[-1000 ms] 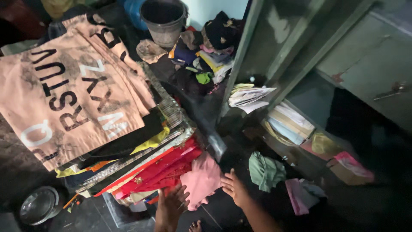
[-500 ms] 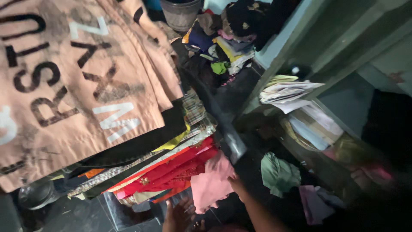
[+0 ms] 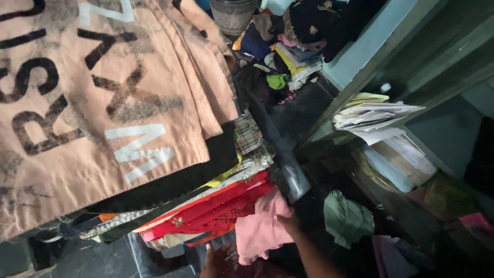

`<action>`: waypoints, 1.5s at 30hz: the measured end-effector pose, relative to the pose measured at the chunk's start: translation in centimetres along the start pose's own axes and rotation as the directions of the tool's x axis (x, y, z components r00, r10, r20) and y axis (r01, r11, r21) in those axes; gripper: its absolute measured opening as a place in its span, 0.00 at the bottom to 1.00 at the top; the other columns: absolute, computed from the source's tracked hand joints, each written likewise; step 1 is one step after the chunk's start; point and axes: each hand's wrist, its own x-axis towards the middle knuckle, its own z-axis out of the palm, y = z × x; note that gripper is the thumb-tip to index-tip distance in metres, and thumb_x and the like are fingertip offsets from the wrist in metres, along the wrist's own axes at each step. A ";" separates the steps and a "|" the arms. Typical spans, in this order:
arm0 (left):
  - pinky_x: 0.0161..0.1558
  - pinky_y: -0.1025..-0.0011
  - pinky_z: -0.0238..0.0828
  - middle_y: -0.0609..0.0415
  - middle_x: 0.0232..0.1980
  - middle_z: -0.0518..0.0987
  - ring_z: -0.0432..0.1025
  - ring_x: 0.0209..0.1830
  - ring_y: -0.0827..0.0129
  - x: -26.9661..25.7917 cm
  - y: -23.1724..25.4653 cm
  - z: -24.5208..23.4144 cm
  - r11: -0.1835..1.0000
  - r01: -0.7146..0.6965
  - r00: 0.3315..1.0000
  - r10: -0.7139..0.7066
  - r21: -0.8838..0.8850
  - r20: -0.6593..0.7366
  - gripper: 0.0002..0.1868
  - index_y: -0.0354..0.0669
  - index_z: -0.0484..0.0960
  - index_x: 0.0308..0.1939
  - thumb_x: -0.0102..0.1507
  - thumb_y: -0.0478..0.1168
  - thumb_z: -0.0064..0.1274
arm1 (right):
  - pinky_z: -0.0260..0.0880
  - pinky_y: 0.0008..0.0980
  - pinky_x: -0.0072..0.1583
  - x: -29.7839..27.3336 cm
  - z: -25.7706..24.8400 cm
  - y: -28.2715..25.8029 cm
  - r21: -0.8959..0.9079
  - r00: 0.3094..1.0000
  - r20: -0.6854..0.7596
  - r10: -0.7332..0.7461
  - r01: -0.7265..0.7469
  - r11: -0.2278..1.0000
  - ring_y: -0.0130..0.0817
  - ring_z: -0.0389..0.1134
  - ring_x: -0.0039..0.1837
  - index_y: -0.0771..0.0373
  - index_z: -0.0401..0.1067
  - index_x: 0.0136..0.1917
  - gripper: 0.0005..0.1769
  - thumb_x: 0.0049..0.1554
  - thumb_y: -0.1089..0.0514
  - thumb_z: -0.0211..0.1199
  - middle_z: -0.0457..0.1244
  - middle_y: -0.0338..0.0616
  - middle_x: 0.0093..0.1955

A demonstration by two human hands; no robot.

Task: The person repeatedly picks folded garments from a pile on the floor, carries them to a metal cabinet, and places them on a shelf. The garments include shirts and pants of various colors. The person handles each item one at a time and stacks them inside the cabinet.

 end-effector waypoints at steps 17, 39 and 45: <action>0.52 0.51 0.67 0.47 0.68 0.78 0.74 0.58 0.47 -2.9 -0.6 2.6 0.996 -0.009 1.000 0.007 0.090 0.019 0.53 0.44 0.71 0.71 0.59 0.80 0.27 | 0.69 0.47 0.47 -1.6 0.7 1.8 -0.107 0.987 -0.037 -0.157 0.152 0.982 0.50 0.69 0.44 0.58 0.68 0.42 0.14 0.46 0.55 0.70 0.64 0.51 0.40; 0.64 0.40 0.63 0.56 0.78 0.65 0.61 0.73 0.49 -5.5 -0.3 10.0 0.977 -0.086 0.996 0.080 0.196 0.037 0.50 0.57 0.64 0.76 0.59 0.79 0.32 | 0.65 0.31 0.54 -17.9 -13.5 -16.5 0.343 0.752 0.163 -0.639 0.564 0.751 0.33 0.63 0.52 0.62 0.67 0.51 0.14 0.51 0.64 0.64 0.60 0.43 0.49; 0.64 0.41 0.63 0.55 0.76 0.66 0.62 0.73 0.50 -3.4 -3.0 14.7 0.974 -0.030 0.963 -0.031 0.223 0.266 0.48 0.57 0.64 0.76 0.60 0.77 0.33 | 0.66 0.30 0.62 -22.4 -14.4 -21.9 0.565 0.603 0.272 -0.750 0.531 0.631 0.34 0.67 0.60 0.62 0.67 0.61 0.22 0.53 0.60 0.63 0.64 0.44 0.58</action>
